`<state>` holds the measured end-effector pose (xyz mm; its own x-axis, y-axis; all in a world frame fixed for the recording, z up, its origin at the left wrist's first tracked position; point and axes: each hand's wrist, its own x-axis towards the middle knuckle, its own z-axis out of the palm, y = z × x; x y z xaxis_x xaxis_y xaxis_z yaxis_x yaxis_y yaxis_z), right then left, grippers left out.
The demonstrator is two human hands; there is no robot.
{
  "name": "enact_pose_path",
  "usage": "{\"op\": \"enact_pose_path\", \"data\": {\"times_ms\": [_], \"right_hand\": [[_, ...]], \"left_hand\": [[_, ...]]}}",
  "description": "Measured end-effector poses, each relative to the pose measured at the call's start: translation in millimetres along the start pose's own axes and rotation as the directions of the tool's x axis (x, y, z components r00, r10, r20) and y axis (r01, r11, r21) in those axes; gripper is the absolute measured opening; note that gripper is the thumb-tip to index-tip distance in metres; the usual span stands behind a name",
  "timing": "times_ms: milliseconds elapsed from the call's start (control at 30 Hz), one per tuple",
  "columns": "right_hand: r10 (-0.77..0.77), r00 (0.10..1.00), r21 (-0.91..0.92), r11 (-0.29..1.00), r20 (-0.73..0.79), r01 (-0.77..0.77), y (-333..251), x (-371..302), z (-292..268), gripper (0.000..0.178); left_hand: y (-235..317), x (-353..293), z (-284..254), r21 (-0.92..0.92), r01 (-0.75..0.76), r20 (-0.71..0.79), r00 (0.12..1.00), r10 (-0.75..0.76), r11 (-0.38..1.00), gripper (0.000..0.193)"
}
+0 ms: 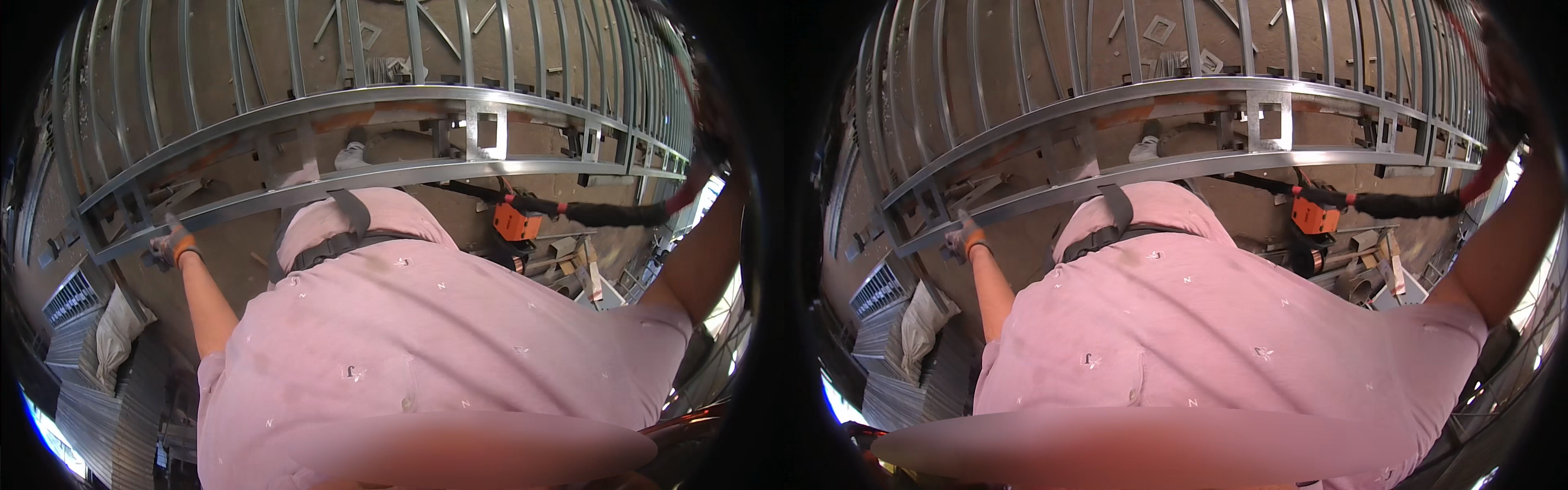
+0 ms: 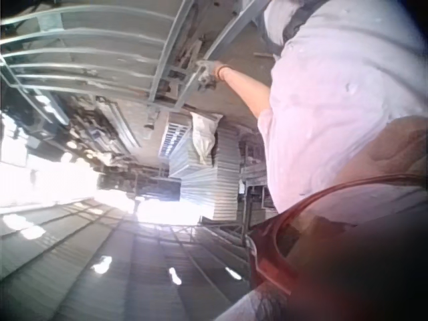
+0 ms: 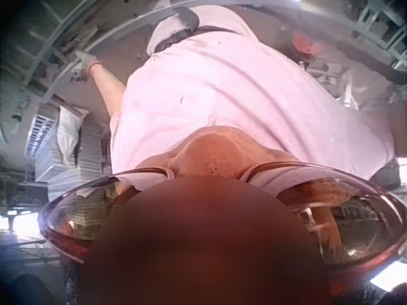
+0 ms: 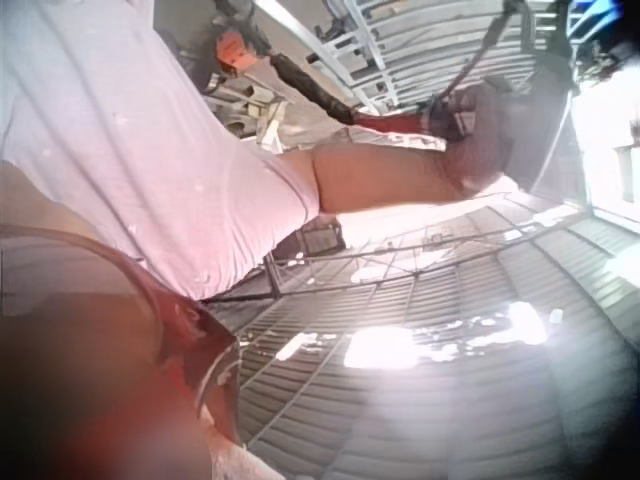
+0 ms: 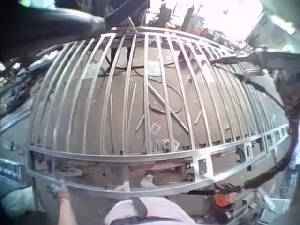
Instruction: The person welds a metal frame using a handheld welding torch, moving along seams and joints while sparks fly. They pause briefly to reposition the torch and continue welding different sections of the frame.
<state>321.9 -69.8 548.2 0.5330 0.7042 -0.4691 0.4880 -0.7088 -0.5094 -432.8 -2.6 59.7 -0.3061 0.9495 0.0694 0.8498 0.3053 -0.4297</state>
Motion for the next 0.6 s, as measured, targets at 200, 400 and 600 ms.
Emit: {"op": "enact_pose_path", "data": {"times_ms": [200,400,600], "right_hand": [[0.107,0.900,-0.429,0.898,0.423,0.095,3,148,106,0.020],[-0.050,0.775,-0.273,0.920,0.631,0.282,57,216,199,0.037],[0.064,0.695,-0.321,0.914,0.717,0.247,63,238,246,0.039]], "left_hand": [[53,29,-23,0.489,-0.859,0.857,0.505,0.101,0.150,0.073],[47,31,23,0.498,-0.828,0.845,0.530,0.069,0.259,0.046],[49,30,16,0.595,-0.603,0.761,0.636,-0.130,0.532,0.065]]}}
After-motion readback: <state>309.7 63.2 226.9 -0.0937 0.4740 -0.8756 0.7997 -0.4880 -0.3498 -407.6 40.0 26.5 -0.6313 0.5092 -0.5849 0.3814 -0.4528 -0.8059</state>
